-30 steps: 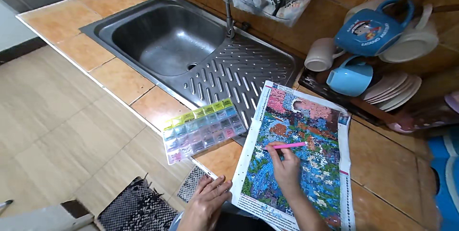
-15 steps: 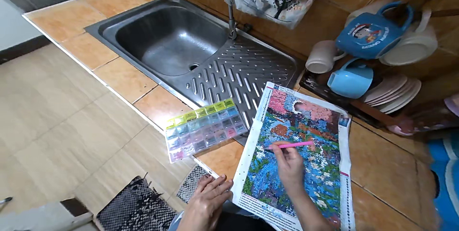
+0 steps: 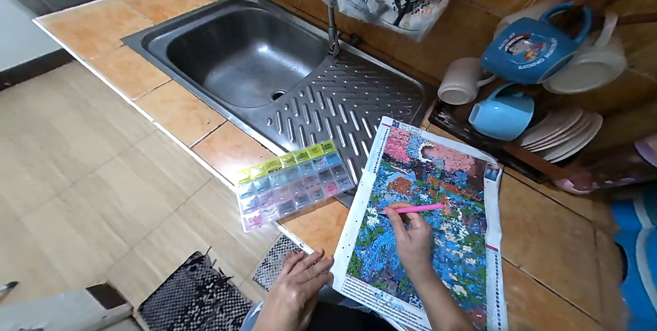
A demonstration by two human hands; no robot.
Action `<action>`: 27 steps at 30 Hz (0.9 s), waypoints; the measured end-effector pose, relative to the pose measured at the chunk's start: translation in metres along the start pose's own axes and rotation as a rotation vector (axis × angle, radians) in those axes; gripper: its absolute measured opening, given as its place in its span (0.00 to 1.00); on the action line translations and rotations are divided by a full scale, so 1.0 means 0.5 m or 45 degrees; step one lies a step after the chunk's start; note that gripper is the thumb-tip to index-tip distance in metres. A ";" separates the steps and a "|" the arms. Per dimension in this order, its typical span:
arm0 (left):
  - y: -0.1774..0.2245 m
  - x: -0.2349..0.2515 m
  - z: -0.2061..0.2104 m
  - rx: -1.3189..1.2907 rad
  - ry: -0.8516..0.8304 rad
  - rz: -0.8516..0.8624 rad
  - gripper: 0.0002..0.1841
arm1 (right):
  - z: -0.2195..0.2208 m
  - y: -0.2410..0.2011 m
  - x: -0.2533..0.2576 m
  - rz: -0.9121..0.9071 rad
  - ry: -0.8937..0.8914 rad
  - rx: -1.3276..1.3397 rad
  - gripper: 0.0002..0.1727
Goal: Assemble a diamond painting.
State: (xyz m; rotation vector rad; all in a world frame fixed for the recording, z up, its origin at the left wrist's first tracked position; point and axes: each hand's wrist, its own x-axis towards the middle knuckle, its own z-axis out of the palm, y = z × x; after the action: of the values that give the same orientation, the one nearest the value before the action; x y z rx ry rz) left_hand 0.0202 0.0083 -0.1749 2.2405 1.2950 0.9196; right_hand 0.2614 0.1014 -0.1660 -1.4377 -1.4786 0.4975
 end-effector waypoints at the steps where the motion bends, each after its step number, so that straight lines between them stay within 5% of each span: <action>1: 0.001 0.001 0.000 -0.002 -0.002 -0.001 0.16 | 0.000 -0.001 0.000 -0.004 0.001 -0.019 0.11; 27: 0.002 0.004 -0.002 -0.008 0.006 -0.004 0.15 | 0.007 0.002 -0.001 -0.001 0.045 0.122 0.08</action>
State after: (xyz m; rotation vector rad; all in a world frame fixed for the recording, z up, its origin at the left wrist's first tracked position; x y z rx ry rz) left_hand 0.0206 0.0098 -0.1729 2.2324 1.2950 0.9272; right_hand 0.2592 0.1024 -0.1685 -1.3643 -1.4084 0.5326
